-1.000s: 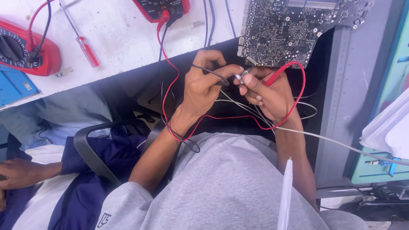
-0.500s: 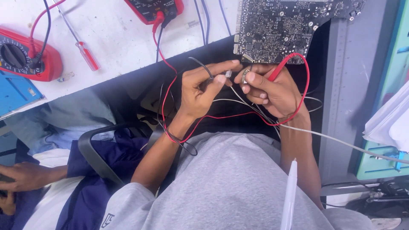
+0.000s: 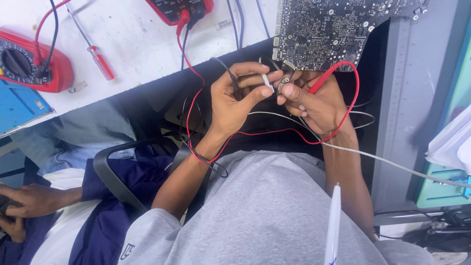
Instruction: The person uses a multimeter to test points on a circuit board. They hold the board with one hand and touch various components with the probes. The person also tests a small cylindrical component connected to the board.
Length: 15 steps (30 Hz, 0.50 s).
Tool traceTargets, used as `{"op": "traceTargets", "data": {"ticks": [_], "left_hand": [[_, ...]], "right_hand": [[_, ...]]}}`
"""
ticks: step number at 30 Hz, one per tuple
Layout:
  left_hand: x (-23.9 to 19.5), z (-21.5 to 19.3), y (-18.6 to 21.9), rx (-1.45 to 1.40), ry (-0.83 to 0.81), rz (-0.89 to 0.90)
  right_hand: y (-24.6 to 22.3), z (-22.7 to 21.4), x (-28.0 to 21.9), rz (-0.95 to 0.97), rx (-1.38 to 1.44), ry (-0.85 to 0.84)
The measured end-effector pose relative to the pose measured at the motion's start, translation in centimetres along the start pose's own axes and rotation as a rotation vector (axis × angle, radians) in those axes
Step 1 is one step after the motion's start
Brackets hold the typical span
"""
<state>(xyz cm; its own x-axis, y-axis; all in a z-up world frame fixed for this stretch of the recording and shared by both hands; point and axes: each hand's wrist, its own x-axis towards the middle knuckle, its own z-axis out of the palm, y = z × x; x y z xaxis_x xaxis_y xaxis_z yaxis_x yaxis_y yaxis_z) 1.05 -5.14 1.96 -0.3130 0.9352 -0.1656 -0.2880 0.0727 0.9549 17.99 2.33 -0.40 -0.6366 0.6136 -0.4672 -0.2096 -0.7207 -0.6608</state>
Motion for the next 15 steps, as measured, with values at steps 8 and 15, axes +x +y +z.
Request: {"op": "traceTargets", "data": {"ticks": [8,15], "left_hand": [[0.2,0.1,0.3,-0.020,-0.001,-0.050],[0.3,-0.3,-0.1,-0.016,-0.035,-0.074]], "right_hand": [[-1.0,1.4,-0.1,-0.040,-0.114,0.090],[-1.2,1.6,0.1,-0.017,-0.176,0.059]]}}
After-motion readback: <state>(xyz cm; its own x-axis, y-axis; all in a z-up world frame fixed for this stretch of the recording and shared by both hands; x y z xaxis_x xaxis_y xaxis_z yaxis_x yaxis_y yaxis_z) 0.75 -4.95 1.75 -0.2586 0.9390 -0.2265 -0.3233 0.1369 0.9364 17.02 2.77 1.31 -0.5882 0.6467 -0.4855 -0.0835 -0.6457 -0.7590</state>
